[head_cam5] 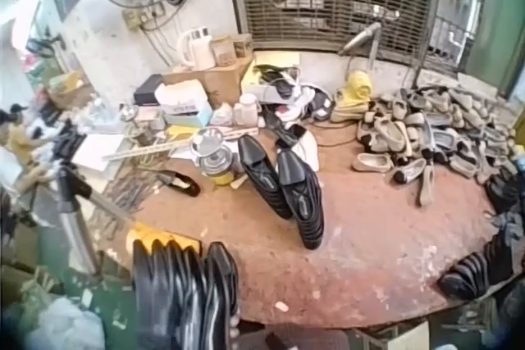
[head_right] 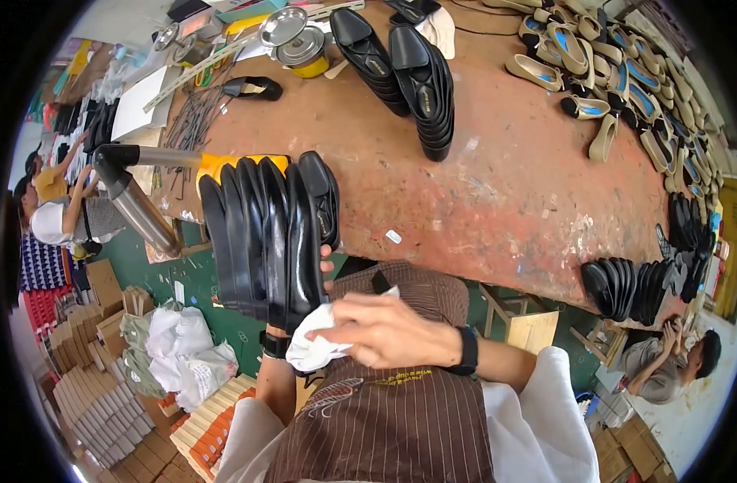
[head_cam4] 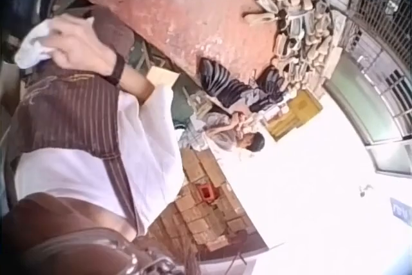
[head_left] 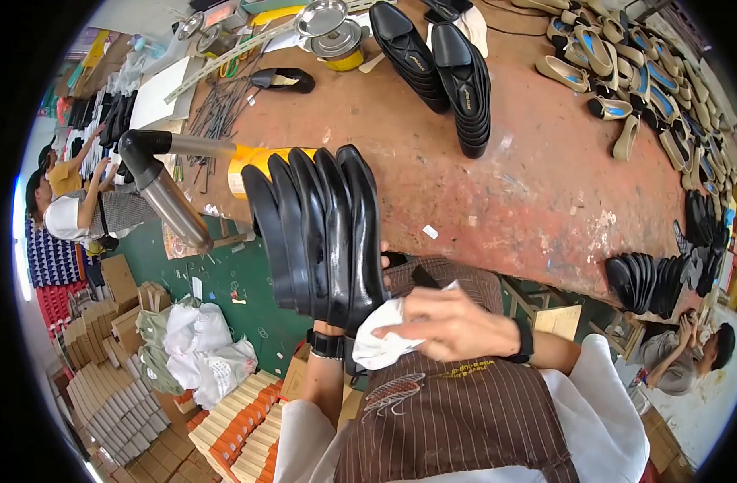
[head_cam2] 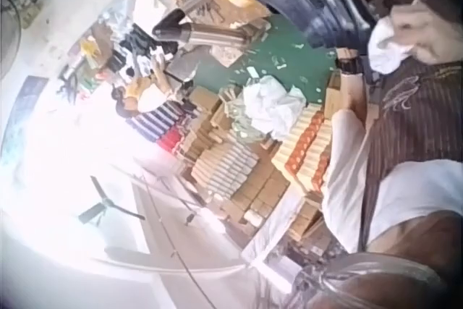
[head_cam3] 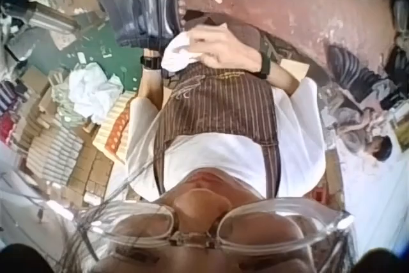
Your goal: The recorder is cleaning and inspecting multiple black leather shoes at a workbench in a shoe manufacturing environment.
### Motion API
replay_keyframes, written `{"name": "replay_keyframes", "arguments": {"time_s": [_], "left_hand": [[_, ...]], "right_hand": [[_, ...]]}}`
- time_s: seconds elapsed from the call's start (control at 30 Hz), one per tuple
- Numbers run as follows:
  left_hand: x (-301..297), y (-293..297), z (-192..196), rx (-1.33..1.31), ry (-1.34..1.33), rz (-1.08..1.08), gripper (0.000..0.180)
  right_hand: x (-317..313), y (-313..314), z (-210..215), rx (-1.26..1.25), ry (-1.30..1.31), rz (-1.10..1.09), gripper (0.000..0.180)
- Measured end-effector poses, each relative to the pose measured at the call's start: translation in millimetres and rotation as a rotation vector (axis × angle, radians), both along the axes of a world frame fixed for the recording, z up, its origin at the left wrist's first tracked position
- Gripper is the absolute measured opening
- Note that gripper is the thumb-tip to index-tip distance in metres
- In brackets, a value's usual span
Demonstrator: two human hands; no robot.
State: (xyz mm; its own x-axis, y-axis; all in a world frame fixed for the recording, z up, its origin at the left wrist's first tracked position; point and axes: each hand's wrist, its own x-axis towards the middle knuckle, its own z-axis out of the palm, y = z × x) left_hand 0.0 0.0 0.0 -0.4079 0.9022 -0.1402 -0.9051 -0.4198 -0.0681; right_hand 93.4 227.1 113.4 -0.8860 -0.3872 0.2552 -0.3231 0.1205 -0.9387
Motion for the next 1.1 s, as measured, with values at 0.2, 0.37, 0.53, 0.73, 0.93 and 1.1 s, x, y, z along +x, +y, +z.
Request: {"name": "replay_keyframes", "arguments": {"time_s": [0.2, 0.37, 0.53, 0.73, 0.93, 1.1], "left_hand": [[20.5, 65.1, 78.0, -0.284, 0.119, 0.161, 0.067], [-4.7, 20.6, 28.9, -0.327, -0.003, 0.109, 0.065], [16.1, 3.3, 8.3, -0.513, 0.11, 0.077, 0.059], [39.2, -36.6, -2.3, -0.719, 0.293, 0.085, 0.053], [43.7, -59.6, -33.8, -0.935, 0.454, 0.006, 0.046], [58.9, -54.5, -28.6, -0.91, 0.197, 0.035, 0.048]], "right_hand": [[-84.1, 37.3, -21.2, 0.299, 0.235, -0.609, 0.018], [-18.0, 10.9, -2.8, -0.055, 0.057, 0.121, 0.014], [-129.0, 33.6, 1.4, 0.187, 0.315, -0.555, 0.019], [-43.0, 4.8, 4.1, 0.066, 0.034, 0.308, 0.016], [-136.8, 10.9, -6.6, 0.339, 0.362, -0.444, 0.019], [-61.0, 4.3, -3.1, 0.038, 0.177, 0.139, 0.019]]}}
